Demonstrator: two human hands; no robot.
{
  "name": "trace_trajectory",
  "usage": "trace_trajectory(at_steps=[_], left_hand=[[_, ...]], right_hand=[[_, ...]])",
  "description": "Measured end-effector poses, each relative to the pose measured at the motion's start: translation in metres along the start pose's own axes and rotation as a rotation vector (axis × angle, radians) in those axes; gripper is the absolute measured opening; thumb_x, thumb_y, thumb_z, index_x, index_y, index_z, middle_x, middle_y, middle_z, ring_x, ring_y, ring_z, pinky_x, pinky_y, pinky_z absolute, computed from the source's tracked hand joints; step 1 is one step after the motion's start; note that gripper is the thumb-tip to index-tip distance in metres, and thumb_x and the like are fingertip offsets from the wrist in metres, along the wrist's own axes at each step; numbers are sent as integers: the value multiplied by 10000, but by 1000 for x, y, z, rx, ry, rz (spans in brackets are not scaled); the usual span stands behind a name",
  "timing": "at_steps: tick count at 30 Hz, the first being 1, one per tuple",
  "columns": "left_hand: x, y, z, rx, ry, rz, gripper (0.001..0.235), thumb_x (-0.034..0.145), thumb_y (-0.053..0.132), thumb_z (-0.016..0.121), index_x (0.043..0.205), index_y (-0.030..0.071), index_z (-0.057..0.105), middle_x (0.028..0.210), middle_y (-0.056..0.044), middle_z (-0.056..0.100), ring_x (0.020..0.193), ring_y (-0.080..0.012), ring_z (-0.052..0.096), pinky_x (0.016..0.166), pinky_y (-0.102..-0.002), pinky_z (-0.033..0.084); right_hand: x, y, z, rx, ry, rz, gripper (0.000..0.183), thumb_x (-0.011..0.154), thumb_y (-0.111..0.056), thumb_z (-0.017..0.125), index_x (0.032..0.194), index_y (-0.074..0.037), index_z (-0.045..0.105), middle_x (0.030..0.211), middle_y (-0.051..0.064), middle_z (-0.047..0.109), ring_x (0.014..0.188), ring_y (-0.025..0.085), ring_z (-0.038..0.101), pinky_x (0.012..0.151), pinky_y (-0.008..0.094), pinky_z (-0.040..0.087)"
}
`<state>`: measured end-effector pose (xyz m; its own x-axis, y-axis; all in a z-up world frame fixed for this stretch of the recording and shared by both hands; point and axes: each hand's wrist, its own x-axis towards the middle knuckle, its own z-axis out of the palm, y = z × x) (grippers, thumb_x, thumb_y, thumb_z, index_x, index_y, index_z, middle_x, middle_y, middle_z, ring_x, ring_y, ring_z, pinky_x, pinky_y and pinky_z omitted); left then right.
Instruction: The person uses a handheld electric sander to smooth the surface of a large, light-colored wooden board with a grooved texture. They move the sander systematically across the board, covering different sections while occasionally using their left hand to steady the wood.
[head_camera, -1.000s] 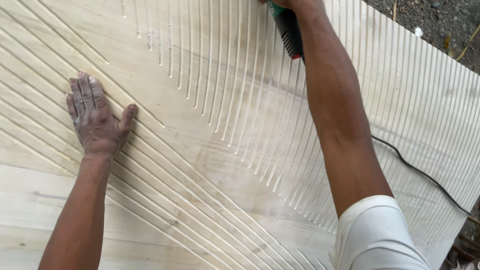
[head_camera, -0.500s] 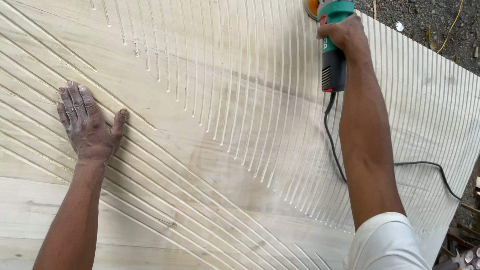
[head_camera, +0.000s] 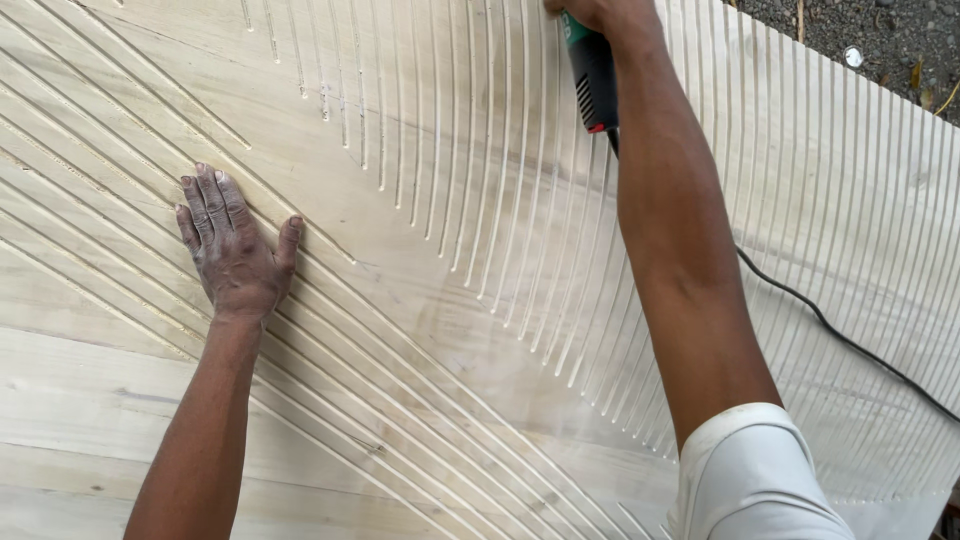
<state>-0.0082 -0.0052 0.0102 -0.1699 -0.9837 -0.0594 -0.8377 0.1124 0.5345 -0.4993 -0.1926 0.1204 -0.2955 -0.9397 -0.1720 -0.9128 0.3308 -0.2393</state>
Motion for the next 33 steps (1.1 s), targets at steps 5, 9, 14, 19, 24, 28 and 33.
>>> trace_trajectory(at_steps=[5,9,14,19,24,28,33], left_hand=[[0,0,0,7,17,8,980,1057,643,478,1605,-137,250,1699,-335,189,1598,-463,106,1289,-591,57],[1,1,-1,1,9,16,983,1051,652,473,1607,-126,246,1700,-327,189,1602,-457,107,1293,-591,59],[-6,1,1,15,0,6,981,1058,639,458,1620,-126,209,1699,-332,162,1593,-466,82,1290,-586,48],[-2,4,-3,24,-14,-5,981,1055,646,446,1613,-124,204,1702,-322,150,1600,-447,78,1297,-569,39],[0,5,-2,27,-3,-10,999,1043,665,426,1608,-128,202,1695,-319,145,1592,-445,72,1286,-563,33],[-1,1,2,40,-13,-11,1000,1045,673,423,1610,-123,206,1699,-318,146,1595,-444,70,1292,-563,33],[0,0,3,59,-9,-16,989,1044,669,446,1619,-100,208,1705,-305,154,1595,-448,74,1294,-566,46]], right_hand=[[0,-90,43,-32,-130,2,529,676,-299,837,1068,15,670,945,222,697,728,315,732,672,421,643],[-14,-88,40,-26,-144,68,528,689,-305,821,1081,10,659,934,226,694,721,319,737,673,418,647],[-42,1,-9,19,-61,177,526,705,-312,801,1096,4,645,920,230,689,713,323,743,675,414,653],[-109,54,-43,-25,-67,149,880,629,-352,856,1325,45,494,1033,226,691,860,342,734,760,421,618],[-222,2,-20,-160,-428,207,839,715,-421,807,1342,-15,425,875,200,702,735,353,744,685,445,631],[-270,-32,-8,-240,-557,2,796,695,-341,808,1338,-58,433,825,190,717,727,368,731,700,463,595],[-203,-34,-6,-225,-486,22,830,728,-395,821,1360,-31,425,864,201,709,740,362,727,696,469,601]])
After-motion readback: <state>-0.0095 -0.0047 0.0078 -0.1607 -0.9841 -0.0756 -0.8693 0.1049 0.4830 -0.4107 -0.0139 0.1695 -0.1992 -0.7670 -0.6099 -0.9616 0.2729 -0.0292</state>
